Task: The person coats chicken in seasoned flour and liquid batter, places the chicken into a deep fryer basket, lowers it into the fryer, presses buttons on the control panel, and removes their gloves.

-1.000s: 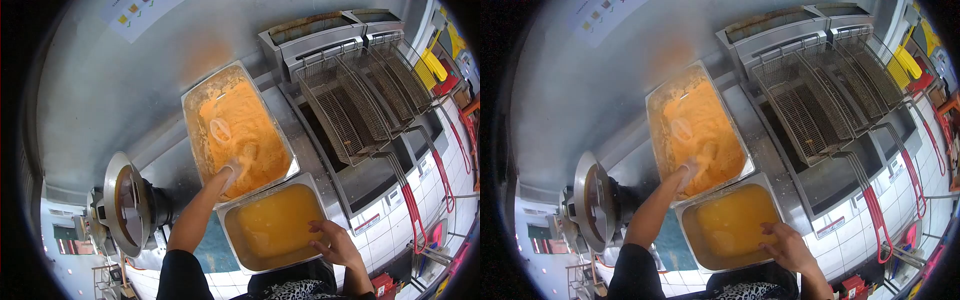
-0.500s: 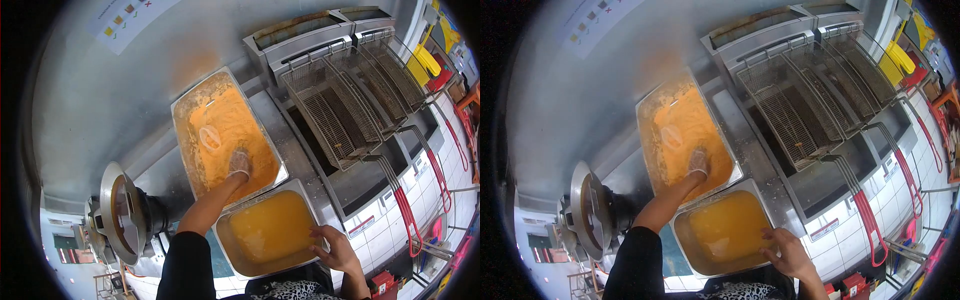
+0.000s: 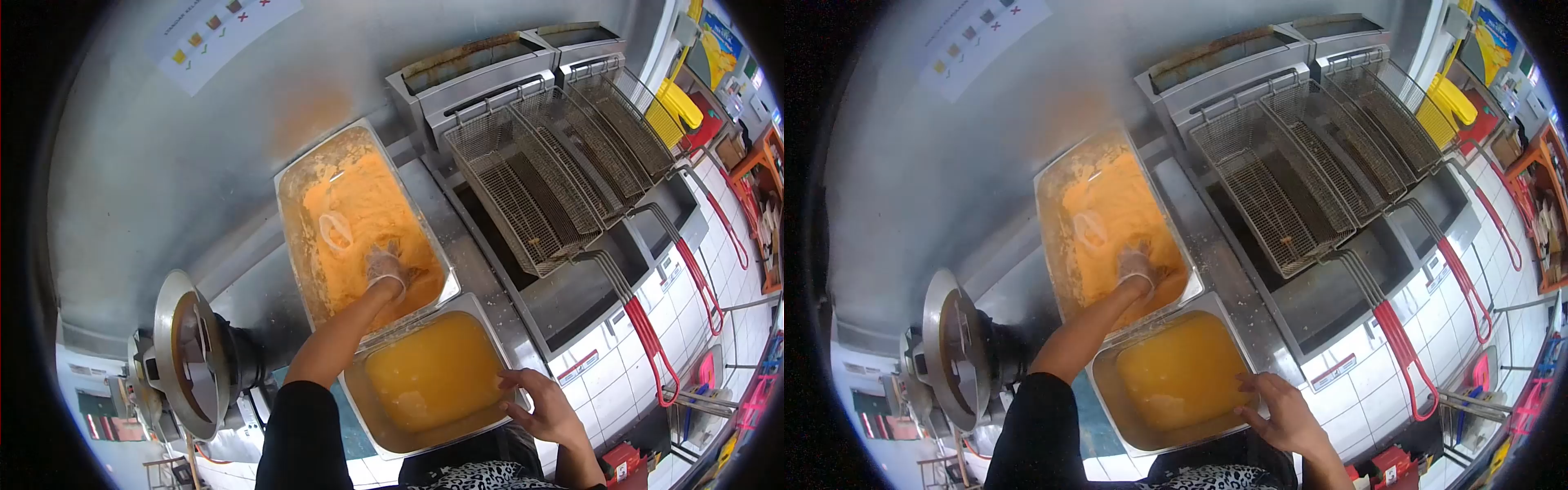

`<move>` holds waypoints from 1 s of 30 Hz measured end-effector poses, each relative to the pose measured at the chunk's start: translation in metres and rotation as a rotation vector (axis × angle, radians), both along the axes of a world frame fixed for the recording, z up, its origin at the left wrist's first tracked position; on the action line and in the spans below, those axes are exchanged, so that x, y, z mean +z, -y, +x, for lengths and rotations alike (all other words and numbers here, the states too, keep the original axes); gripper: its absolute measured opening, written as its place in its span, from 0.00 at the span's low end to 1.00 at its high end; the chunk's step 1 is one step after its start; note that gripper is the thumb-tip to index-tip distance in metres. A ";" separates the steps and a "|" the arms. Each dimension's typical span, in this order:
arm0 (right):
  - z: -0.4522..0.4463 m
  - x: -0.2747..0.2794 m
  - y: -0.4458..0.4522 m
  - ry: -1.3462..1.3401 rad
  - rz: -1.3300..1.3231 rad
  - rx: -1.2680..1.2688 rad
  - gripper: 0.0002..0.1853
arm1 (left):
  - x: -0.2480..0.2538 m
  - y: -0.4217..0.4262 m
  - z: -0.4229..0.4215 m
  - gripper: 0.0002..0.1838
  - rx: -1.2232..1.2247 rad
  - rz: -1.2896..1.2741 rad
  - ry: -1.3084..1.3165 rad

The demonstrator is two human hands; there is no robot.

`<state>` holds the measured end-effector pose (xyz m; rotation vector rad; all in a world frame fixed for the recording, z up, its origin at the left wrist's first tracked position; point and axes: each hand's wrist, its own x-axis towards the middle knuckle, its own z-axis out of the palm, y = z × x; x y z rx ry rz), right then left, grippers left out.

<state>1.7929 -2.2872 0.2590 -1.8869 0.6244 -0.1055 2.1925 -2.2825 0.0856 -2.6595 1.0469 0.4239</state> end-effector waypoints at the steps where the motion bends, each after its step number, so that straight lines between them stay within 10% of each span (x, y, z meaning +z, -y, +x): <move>1: 0.000 0.000 -0.001 0.002 -0.002 0.002 0.27 | -0.022 -0.007 0.009 0.42 -0.021 -0.118 0.075; 9: 0.001 0.006 -0.005 -0.008 0.004 0.006 0.27 | -0.027 -0.041 0.092 0.32 0.375 -0.380 -0.361; 18: 0.004 0.001 -0.005 -0.025 0.034 -0.003 0.26 | 0.004 -0.027 -0.009 0.36 -0.116 0.202 0.109; 26: 0.002 0.000 0.000 0.017 0.016 -0.013 0.24 | -0.074 -0.048 0.098 0.26 0.583 -0.352 -0.703; 30: 0.004 0.000 -0.001 0.015 -0.001 -0.009 0.25 | -0.045 -0.064 0.086 0.29 0.394 -0.467 -0.608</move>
